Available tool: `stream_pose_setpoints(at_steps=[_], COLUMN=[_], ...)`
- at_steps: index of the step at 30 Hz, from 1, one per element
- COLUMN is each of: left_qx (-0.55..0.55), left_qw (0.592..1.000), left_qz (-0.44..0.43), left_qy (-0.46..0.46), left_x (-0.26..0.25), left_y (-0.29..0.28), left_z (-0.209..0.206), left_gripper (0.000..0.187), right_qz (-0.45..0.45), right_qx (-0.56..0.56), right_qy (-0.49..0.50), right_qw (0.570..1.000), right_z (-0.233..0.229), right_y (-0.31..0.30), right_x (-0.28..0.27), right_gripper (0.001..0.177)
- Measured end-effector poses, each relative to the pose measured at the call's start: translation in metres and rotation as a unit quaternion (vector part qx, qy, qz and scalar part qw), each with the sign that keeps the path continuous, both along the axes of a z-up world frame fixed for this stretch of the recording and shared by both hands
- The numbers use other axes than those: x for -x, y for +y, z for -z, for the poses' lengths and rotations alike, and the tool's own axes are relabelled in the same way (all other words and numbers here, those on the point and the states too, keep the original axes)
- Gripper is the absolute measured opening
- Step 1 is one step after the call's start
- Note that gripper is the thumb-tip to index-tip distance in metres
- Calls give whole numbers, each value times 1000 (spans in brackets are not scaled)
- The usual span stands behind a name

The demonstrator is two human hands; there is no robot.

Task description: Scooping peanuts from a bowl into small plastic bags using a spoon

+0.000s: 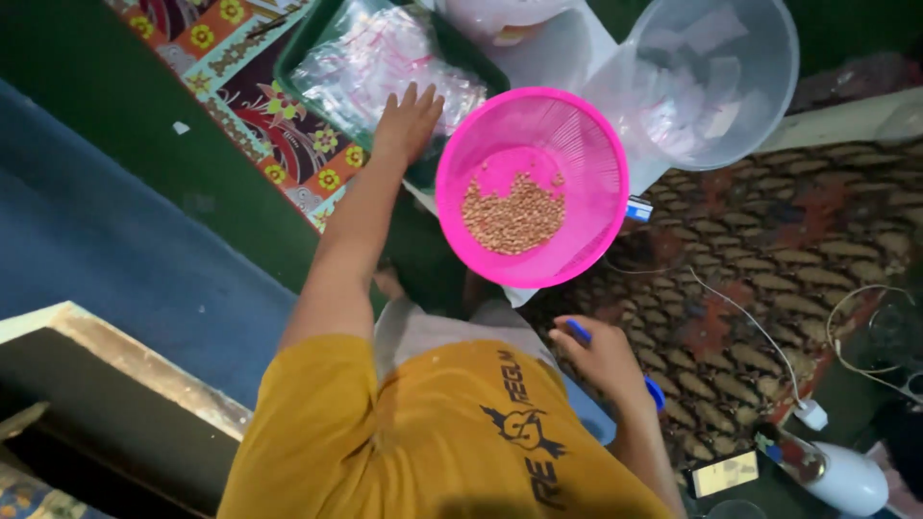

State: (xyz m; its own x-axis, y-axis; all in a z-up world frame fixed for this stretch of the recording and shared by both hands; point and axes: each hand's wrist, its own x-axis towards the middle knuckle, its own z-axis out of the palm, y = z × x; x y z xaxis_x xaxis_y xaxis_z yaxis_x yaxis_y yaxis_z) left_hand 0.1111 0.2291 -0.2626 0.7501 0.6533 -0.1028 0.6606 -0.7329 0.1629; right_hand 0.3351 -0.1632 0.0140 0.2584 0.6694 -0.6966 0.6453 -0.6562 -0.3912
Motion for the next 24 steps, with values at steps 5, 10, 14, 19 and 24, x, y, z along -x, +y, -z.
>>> stream_pose_setpoints(at_steps=[5, 10, 14, 19, 24], left_qx=[-119, -113, 17, 279, 357], left_qw=[988, 991, 996, 853, 791], left_qz=[87, 60, -25, -235, -266], left_qy=[-33, -49, -83, -375, -420], left_x=[-19, -5, 15, 38, 73], left_y=[0, 2, 7, 17, -23], left_z=[74, 64, -1, -15, -120], left_gripper=[26, 21, 30, 25, 21], right_qz=[28, 40, -1, 5, -20], right_qx=[3, -20, -47, -83, -98], right_qy=[-10, -9, 19, 60, 71], right_qw=[1000, 999, 999, 995, 992], right_z=[4, 9, 5, -30, -47], right_y=[-19, -17, 3, 35, 47], right_x=[-39, -40, -13, 41, 85], right_gripper=[31, 30, 31, 29, 32])
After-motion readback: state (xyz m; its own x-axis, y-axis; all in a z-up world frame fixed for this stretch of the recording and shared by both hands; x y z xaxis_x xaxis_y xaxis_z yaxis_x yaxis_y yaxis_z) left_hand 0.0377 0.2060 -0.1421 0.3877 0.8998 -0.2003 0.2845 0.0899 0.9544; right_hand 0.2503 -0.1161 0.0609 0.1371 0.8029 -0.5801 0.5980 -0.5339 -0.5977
